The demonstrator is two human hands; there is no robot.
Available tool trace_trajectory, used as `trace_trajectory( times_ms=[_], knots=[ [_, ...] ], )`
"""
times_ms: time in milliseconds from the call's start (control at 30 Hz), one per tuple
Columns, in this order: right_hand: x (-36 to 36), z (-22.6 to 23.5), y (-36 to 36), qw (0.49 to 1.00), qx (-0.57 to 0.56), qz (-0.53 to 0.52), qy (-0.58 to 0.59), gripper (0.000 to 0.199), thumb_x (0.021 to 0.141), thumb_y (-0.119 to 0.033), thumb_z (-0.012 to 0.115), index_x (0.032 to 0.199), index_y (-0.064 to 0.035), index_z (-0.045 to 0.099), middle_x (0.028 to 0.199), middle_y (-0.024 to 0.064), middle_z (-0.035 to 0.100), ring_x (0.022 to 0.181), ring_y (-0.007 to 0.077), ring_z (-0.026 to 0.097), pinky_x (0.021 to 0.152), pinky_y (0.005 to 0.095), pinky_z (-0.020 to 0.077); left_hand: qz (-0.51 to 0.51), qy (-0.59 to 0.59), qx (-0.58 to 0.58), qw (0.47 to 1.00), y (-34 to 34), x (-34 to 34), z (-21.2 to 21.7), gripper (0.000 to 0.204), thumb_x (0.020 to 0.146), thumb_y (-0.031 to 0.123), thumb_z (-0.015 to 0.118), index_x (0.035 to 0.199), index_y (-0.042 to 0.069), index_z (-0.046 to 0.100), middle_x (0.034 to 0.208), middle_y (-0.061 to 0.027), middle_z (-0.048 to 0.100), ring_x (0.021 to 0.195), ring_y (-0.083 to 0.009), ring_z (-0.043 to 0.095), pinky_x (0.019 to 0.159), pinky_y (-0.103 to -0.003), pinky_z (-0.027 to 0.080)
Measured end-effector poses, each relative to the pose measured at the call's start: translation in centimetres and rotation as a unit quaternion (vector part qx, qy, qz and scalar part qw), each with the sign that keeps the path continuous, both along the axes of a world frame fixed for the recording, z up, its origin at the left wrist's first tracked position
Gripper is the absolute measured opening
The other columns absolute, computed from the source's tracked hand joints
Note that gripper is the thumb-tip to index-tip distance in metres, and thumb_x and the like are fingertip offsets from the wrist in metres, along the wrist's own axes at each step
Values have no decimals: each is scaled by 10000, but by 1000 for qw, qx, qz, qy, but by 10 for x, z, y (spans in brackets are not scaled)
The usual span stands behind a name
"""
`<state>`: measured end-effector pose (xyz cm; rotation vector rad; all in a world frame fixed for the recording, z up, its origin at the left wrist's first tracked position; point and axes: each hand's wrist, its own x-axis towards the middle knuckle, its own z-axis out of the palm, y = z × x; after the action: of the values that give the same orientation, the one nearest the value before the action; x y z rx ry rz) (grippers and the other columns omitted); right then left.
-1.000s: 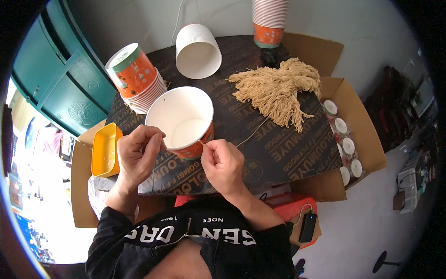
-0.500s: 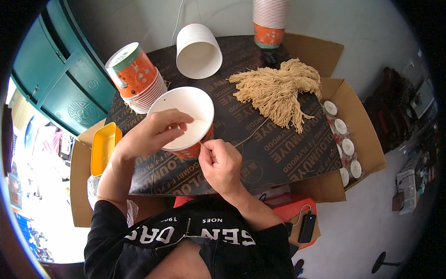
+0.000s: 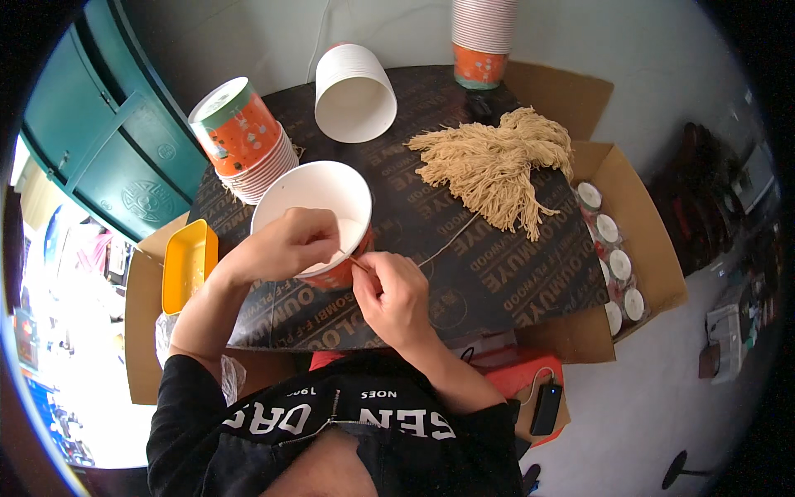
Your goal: Threading a thin string or wire through paper cups to assemble a decorative sequence or garland.
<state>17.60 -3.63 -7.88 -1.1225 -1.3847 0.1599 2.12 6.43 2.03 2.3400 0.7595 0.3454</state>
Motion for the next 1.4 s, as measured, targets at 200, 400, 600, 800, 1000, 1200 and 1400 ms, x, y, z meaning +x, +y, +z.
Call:
trace_trajectory(
  times_ms=[200, 400, 600, 800, 1000, 1200, 1400],
  knots=[
    [-15, -4, -17, 984, -38, 171, 30, 126, 814, 44, 665, 918, 4, 605, 931, 164, 624, 754, 350, 640, 660, 381, 513, 92, -39, -59, 993, -25, -28, 0, 134, 844, 79, 593, 766, -26, 566, 640, -117, 576, 595, -210, 550, 574, -356, 436],
    [-16, -6, -13, 967, -79, 228, 87, 73, 923, 16, 589, 994, 28, 603, 998, 103, 667, 728, 95, 588, 647, 242, 491, 119, -52, -71, 989, -33, -37, 10, 136, 853, 76, 625, 755, -13, 591, 646, -51, 590, 627, -99, 546, 567, -285, 433],
    [-14, -7, -5, 915, -163, 314, 191, 162, 993, -51, 525, 1088, 61, 595, 857, 34, 645, 689, 50, 516, 653, 210, 454, 59, -178, -101, 977, -28, -42, 0, 89, 840, 55, 647, 779, -10, 639, 761, -39, 659, 643, -74, 558, 585, -257, 455],
    [-11, 7, -1, 933, -177, 274, 155, 100, 977, -75, 574, 1012, 16, 598, 725, -7, 568, 664, 45, 519, 594, 222, 440, 114, -141, -178, 967, -29, -35, 5, 83, 856, 48, 655, 833, -28, 681, 770, -38, 683, 671, -72, 599, 598, -238, 475],
    [9, 42, 4, 936, -106, 288, 170, 85, 950, 9, 522, 1015, 0, 576, 803, 12, 589, 741, 50, 536, 646, 215, 444, 128, -125, -197, 964, -21, -35, 0, 100, 857, 72, 694, 883, -23, 708, 743, -34, 686, 677, -76, 615, 623, -231, 497],
    [21, 75, 18, 943, -47, 328, 11, 177, 730, 150, 434, 723, 30, 564, 877, 105, 597, 791, 173, 588, 729, 260, 466, 97, -145, -185, 967, -19, -33, -1, 114, 849, 89, 712, 889, -18, 704, 768, -38, 689, 698, -78, 619, 646, -237, 500],
    [16, 82, 32, 931, 10, 355, -82, 155, 722, 141, 465, 741, 34, 576, 890, 121, 608, 798, 231, 603, 721, 326, 499, 106, -122, -171, 972, -18, -31, -4, 121, 856, 104, 706, 874, -14, 689, 771, -27, 671, 678, -77, 599, 637, -242, 486]
  ],
)
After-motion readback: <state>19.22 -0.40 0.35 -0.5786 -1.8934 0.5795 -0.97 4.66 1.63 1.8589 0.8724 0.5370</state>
